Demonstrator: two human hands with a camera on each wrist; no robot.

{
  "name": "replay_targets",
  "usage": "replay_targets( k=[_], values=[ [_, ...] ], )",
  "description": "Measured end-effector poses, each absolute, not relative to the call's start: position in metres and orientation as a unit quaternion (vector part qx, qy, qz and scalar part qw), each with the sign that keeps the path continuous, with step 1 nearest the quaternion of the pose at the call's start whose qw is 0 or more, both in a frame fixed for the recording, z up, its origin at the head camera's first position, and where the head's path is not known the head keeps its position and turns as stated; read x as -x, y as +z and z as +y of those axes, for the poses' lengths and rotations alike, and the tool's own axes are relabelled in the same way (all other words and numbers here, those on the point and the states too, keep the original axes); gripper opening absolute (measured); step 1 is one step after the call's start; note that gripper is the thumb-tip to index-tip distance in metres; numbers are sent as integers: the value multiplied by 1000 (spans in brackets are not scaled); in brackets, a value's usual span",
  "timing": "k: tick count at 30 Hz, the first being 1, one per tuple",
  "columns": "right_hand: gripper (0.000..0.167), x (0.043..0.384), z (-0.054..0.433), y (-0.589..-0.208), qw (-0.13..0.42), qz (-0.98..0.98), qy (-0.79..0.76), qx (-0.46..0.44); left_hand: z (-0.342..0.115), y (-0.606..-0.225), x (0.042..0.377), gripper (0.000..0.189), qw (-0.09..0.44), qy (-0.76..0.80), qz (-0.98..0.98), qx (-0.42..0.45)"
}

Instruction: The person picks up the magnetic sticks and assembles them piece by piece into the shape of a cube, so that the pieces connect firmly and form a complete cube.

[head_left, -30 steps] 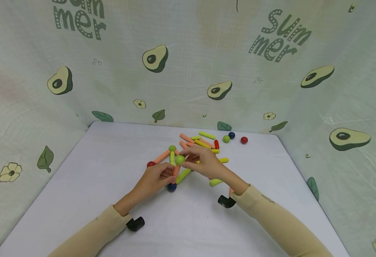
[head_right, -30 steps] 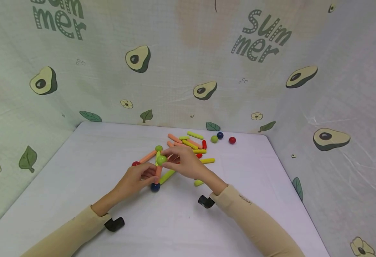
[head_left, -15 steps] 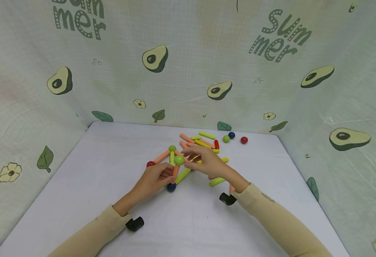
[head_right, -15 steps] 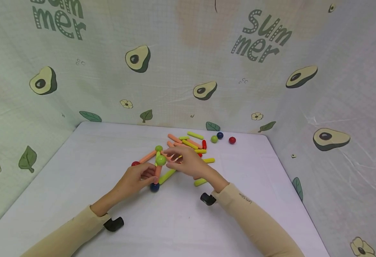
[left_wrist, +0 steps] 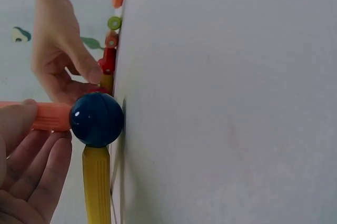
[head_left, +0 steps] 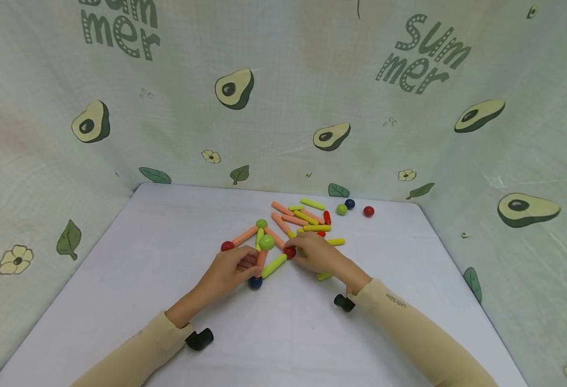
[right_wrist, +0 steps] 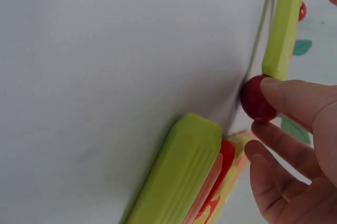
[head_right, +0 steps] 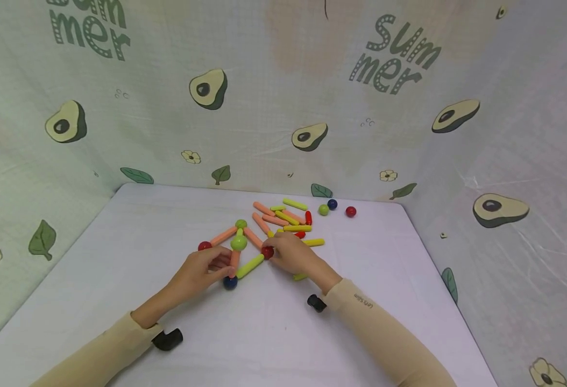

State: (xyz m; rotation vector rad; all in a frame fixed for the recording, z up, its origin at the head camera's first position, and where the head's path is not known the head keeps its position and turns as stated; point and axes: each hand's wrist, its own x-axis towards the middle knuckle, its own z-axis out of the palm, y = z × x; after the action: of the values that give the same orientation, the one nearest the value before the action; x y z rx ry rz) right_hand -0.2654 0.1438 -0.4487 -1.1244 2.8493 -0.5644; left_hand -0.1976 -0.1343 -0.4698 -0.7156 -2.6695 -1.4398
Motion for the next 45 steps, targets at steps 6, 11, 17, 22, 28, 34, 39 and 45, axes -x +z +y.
replay_targets(
  k=[6, 11, 17, 22, 28, 34, 39, 45],
  values=[
    [22, 252, 142, -450, 15, 926, -169, 337, -143, -469, 196, 32, 17, -457, -862, 216],
    [20, 241, 143, -452, 21, 933, -171, 316, -151, -469, 197, 33, 22, -456, -866, 203],
    [18, 232, 142, -456, 24, 928, -181, 324, -158, -472, 199, 34, 31, -443, -873, 202],
    [22, 226, 141, -457, 24, 921, -197, 335, -164, -474, 199, 33, 35, -452, -868, 201],
    [24, 218, 139, -456, 27, 918, -205, 339, -170, -473, 199, 32, 34, -462, -861, 212],
    [27, 219, 150, -444, 58, 921, -220, 315, -171, -472, 199, 36, 28, -457, -861, 220],
    [30, 241, 187, -432, 17, 939, -207, 275, -171, -471, 199, 38, 26, -455, -861, 225],
    [31, 272, 233, -435, 18, 969, -123, 213, -172, -469, 198, 38, 27, -449, -864, 224]
  ],
)
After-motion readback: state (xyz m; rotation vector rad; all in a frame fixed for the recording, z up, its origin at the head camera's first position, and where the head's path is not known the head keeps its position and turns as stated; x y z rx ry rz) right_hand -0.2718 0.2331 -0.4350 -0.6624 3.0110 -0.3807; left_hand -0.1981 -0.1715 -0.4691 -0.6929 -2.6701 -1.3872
